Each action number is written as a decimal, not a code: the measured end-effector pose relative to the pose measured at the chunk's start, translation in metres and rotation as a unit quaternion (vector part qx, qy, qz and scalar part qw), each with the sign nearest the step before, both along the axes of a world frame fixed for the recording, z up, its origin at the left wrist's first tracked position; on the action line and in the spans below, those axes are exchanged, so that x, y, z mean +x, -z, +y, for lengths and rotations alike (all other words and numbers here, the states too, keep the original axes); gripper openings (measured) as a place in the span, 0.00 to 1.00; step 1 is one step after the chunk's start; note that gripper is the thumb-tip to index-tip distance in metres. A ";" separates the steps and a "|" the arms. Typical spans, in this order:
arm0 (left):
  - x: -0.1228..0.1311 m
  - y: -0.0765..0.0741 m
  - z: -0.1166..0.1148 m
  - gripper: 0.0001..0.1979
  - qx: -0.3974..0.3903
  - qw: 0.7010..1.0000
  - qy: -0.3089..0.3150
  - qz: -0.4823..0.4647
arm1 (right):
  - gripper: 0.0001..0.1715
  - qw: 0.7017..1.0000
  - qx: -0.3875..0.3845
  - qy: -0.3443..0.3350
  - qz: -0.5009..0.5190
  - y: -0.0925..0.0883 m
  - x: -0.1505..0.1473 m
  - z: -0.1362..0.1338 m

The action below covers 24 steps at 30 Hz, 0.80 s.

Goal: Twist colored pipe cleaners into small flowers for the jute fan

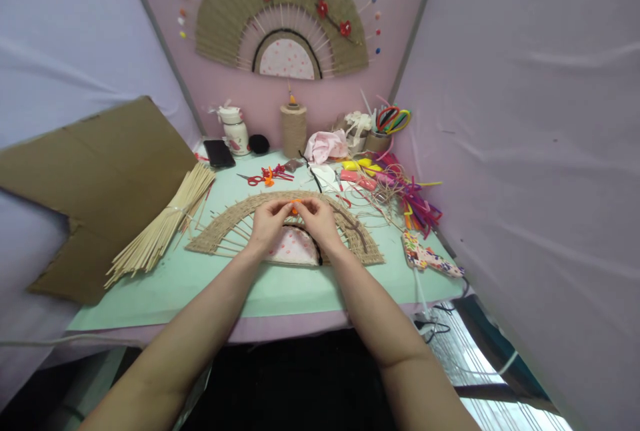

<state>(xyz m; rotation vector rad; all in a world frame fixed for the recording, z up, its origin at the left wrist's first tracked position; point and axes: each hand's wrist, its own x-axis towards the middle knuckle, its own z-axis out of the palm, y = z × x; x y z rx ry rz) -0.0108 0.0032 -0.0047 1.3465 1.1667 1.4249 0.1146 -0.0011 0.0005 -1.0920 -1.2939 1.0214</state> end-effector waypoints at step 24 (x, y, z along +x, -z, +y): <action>-0.011 -0.013 0.004 0.12 -0.180 0.930 0.061 -0.316 | 0.14 0.987 0.109 0.110 -0.038 0.004 0.012 0.008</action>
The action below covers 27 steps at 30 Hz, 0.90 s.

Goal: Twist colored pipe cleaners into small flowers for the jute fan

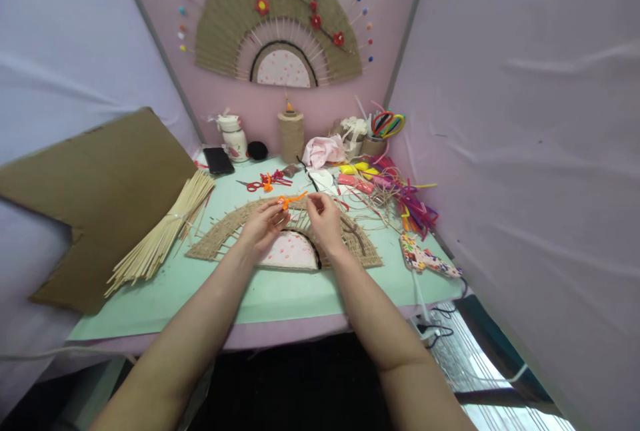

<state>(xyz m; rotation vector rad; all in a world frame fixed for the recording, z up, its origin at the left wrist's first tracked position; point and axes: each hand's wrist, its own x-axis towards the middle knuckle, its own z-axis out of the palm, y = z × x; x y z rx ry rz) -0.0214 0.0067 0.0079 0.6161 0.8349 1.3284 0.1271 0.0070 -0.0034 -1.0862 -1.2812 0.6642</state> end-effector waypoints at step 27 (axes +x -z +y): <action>0.008 0.007 -0.003 0.13 0.005 1.000 -0.006 0.030 | 0.13 0.937 -0.226 -0.171 0.202 -0.001 -0.009 -0.002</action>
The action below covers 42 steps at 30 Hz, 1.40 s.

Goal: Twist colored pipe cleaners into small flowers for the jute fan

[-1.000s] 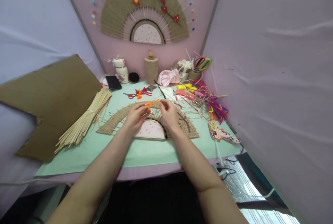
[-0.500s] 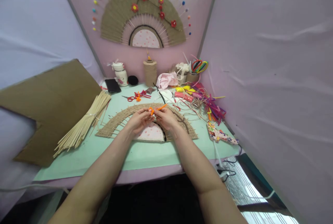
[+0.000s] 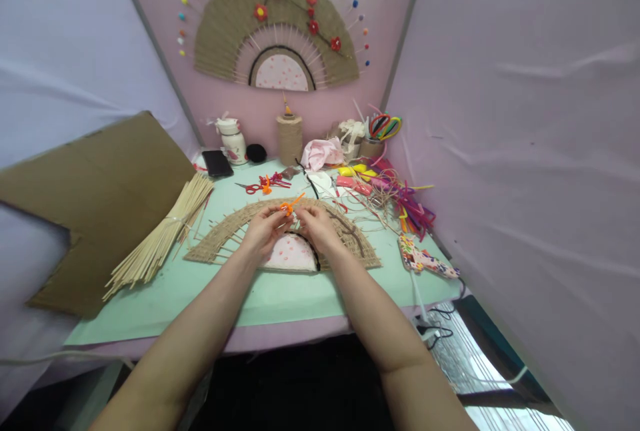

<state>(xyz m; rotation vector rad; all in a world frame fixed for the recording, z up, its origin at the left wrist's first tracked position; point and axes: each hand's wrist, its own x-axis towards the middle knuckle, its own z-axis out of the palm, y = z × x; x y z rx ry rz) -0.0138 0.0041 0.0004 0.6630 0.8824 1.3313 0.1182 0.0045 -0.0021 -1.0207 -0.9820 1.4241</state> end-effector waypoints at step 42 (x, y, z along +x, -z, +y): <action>-0.001 0.006 0.003 0.09 0.077 0.975 -0.036 0.205 | 0.09 0.832 0.335 0.110 -0.428 0.004 0.000 -0.007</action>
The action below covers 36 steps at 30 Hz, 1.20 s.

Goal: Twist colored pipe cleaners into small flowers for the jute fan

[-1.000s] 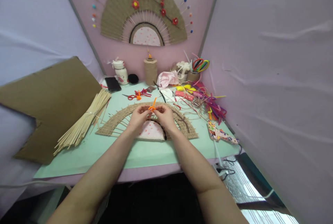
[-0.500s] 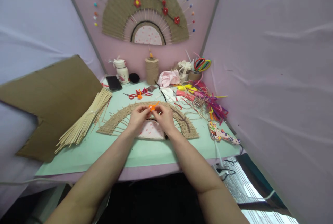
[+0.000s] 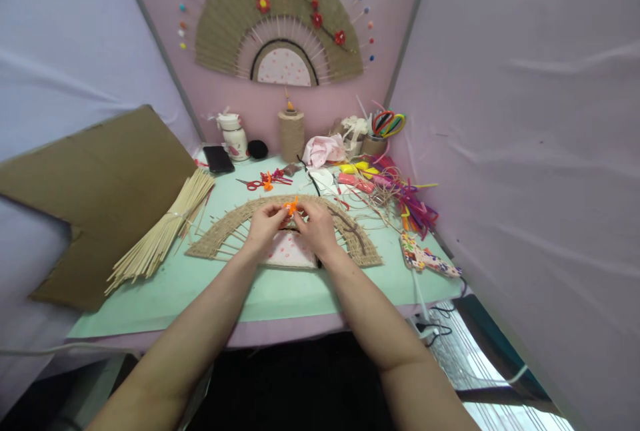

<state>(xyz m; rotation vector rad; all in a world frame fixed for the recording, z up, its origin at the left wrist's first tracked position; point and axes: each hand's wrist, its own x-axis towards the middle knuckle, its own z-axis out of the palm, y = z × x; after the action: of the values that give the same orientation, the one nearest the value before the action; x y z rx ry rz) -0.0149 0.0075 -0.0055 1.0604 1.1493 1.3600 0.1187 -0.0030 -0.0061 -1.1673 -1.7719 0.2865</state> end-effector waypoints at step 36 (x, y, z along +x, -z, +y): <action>0.004 0.002 -0.001 0.06 0.197 0.974 -0.006 0.109 | 0.08 0.991 -0.011 -0.009 0.132 -0.005 -0.002 -0.002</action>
<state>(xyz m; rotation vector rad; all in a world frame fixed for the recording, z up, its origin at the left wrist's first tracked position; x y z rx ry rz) -0.0112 0.0068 -0.0076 1.5190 1.0656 1.5493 0.1168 -0.0047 -0.0014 -1.0764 -1.5507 0.4516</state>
